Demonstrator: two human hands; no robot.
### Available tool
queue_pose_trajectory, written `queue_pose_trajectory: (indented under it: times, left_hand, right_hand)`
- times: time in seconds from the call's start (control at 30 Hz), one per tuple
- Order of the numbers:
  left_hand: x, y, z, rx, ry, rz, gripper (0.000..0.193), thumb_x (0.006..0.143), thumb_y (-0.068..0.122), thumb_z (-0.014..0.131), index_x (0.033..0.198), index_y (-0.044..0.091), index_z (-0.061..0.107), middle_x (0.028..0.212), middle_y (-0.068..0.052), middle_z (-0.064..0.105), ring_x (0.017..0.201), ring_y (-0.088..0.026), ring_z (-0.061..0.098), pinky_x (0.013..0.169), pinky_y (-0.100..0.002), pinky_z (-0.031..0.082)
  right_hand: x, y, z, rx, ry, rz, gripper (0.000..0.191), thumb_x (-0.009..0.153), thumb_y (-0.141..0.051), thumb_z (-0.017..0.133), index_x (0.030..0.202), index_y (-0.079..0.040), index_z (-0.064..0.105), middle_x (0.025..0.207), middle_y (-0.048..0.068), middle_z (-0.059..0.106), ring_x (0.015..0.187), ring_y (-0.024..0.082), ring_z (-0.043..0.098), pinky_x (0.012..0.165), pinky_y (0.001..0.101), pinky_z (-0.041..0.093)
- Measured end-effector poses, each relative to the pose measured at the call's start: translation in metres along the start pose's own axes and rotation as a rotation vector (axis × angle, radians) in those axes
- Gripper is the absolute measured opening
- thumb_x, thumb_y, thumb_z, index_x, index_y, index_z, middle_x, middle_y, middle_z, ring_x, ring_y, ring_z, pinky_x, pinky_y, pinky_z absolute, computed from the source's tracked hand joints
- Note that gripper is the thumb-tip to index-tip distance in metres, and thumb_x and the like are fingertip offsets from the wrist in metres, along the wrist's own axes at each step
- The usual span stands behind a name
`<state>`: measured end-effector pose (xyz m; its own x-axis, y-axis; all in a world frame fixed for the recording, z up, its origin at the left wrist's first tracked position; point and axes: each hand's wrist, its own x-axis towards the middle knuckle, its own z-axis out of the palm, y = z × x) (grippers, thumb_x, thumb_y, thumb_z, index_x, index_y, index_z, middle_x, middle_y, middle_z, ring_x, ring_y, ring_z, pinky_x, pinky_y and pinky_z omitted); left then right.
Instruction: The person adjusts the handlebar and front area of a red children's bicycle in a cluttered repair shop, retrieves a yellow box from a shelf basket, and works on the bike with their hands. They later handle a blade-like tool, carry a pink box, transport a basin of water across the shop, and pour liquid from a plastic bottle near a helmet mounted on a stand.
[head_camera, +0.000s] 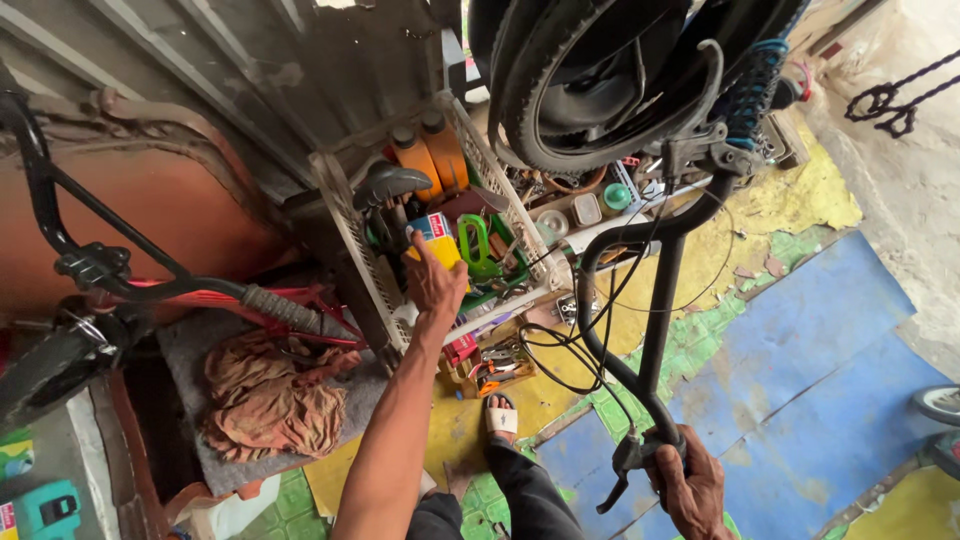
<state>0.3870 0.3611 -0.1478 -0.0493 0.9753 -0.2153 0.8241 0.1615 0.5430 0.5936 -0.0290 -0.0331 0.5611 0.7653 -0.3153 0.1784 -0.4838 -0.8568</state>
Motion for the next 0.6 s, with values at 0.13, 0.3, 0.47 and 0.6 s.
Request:
queue_pose_trajectory:
  times: [0.13,0.3,0.47,0.6]
  left_hand:
    - [-0.014,0.002,-0.010,0.016,-0.015,-0.035,0.096,0.079,0.029,0.080,0.154,0.019,0.021,0.126,-0.027,0.045,0.102,-0.044,0.062,0.072,-0.052,0.058]
    - [-0.025,0.009,-0.010,0.086,0.044,0.008,0.101,0.075,0.031,0.084,0.152,0.019,0.020,0.125,-0.028,0.043,0.097,-0.045,0.061,0.067,-0.049,0.057]
    - [-0.038,0.002,-0.014,0.031,-0.019,-0.070,0.094,0.082,0.034,0.079,0.155,0.023,0.020,0.126,-0.027,0.045,0.101,-0.038,0.063,0.065,-0.043,0.060]
    - [-0.038,-0.008,-0.023,-0.013,-0.033,-0.155,0.101,0.083,0.049,0.079,0.157,0.022,0.016,0.132,-0.030,0.042,0.104,-0.043,0.063,0.070,-0.048,0.061]
  right_hand:
    - [-0.002,-0.002,0.000,-0.002,-0.007,-0.069,0.037,0.097,-0.041,0.057,0.107,-0.007,0.069,0.052,0.000,0.058,0.045,0.008,0.048,0.043,0.0280,0.037]
    - [-0.005,-0.003,-0.002,-0.048,-0.012,-0.049,0.039,0.096,-0.042,0.058,0.105,-0.007,0.070,0.051,0.000,0.057,0.045,0.010,0.048,0.045,0.0299,0.037]
    - [-0.007,-0.003,-0.005,-0.034,0.000,0.000,0.040,0.094,-0.044,0.059,0.105,-0.006,0.070,0.051,0.001,0.057,0.045,0.011,0.047,0.045,0.0306,0.036]
    - [-0.009,-0.005,-0.008,-0.089,-0.011,-0.038,0.041,0.094,-0.045,0.058,0.105,-0.006,0.069,0.050,0.001,0.057,0.045,0.011,0.048,0.045,0.0303,0.038]
